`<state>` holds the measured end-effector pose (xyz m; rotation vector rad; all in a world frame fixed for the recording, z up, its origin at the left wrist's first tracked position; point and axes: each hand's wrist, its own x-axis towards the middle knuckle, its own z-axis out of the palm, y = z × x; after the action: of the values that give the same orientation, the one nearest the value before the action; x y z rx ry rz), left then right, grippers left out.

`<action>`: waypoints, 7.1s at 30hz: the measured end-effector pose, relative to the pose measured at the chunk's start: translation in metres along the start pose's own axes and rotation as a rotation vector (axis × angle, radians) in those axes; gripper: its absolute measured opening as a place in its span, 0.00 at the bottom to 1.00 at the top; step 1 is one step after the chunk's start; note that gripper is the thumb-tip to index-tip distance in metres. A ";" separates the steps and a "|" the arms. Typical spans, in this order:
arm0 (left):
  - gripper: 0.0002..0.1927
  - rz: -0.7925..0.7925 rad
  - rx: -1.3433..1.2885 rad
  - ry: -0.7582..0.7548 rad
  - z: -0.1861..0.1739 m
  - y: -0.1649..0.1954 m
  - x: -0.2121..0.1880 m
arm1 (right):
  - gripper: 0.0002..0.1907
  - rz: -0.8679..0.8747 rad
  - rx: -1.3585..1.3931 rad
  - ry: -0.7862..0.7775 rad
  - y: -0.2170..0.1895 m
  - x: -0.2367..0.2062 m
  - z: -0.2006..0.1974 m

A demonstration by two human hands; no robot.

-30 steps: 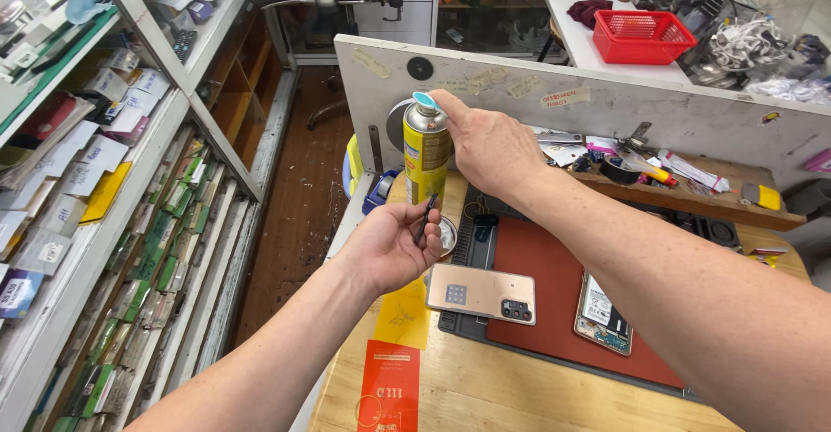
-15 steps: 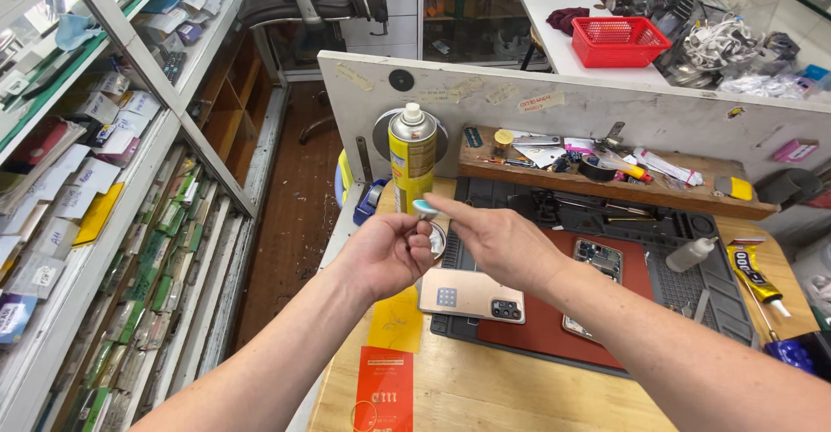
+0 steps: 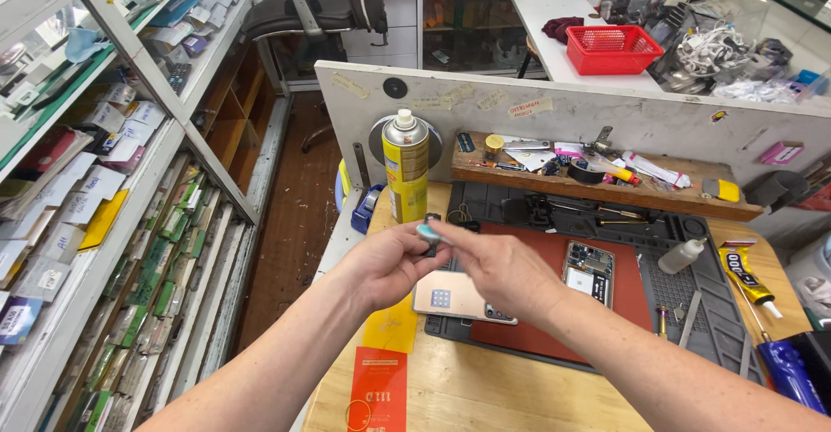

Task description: The person works on a disassembled smartphone on a workbench, using a metal spudger to pry and adjust internal components, then uses a toothbrush to clean the battery area, and finally uses a screwdriver to tighten screws on the motherboard.

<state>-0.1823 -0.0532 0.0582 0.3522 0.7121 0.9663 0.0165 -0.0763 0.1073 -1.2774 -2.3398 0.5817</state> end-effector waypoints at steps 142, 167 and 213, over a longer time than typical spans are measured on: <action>0.06 0.064 1.465 0.161 0.075 -0.156 0.062 | 0.07 0.696 0.313 0.073 0.168 -0.139 0.020; 0.24 -0.205 1.684 0.181 0.129 -0.141 0.061 | 0.04 0.779 0.714 -0.074 0.189 -0.129 0.005; 0.16 -0.066 1.383 -0.113 0.070 -0.143 0.075 | 0.11 0.727 0.127 -0.076 0.151 -0.126 0.010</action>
<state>-0.0170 -0.0637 -0.0014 1.5549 1.2002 0.2413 0.1767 -0.1107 -0.0017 -2.0664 -1.8007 0.9859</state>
